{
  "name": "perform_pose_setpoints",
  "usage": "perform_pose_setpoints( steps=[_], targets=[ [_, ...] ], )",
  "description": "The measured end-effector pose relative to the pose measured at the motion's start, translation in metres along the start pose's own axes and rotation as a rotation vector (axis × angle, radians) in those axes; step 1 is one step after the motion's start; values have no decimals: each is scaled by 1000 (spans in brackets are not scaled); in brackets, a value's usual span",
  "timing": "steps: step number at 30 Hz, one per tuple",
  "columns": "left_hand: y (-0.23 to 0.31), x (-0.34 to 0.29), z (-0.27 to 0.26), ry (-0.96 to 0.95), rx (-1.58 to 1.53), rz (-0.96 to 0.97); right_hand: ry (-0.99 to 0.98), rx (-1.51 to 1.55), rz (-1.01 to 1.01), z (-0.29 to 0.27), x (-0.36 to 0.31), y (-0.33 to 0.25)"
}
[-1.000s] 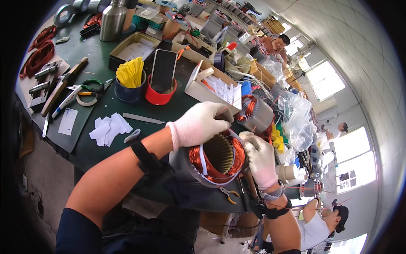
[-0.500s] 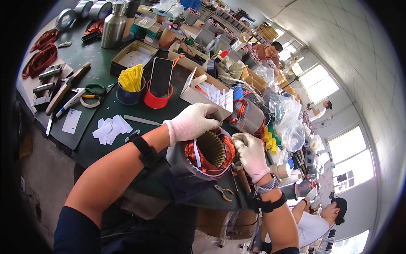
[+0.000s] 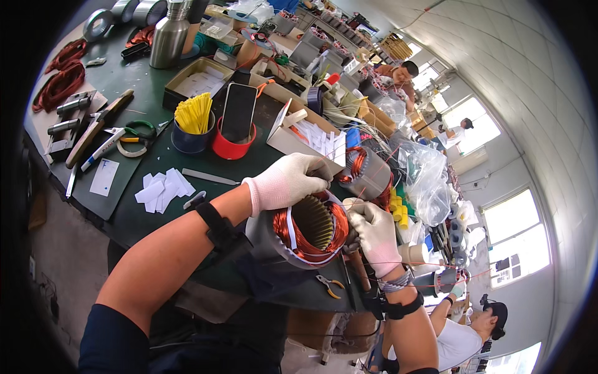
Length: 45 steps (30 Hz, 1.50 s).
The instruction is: Winding wires through a motor stator and securing them with tape and scissors.
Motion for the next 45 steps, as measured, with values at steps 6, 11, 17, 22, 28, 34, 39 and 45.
perform_pose_setpoints(
  steps=[6,11,17,22,28,34,39,45],
  targets=[
    [8,4,1,15,18,10,42,-11,-116,-5,5,-3],
    [4,3,-2,49,37,19,-18,-160,-188,4,14,-27],
    [13,4,1,31,76,2,-142,-225,102,9,12,-34],
    [3,3,2,8,-4,11,-75,-436,-135,11,22,-47],
    [6,3,3,5,30,17,72,-665,-383,8,-6,-61],
    [25,-1,-5,79,179,69,148,-494,-266,9,-4,-45],
    [6,-5,-7,89,146,21,85,-528,-257,14,-3,-45],
    [22,0,-6,109,199,61,206,-780,-409,18,-11,-63]
  ],
)
Point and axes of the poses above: each hand's wrist, its own x-axis towards the middle knuckle, its own z-axis out of the palm, y = z × x, the point moved 10 cm from there along x, towards the middle knuckle, and after that the axes turned 7 degrees about z, right-handed, at the moved point
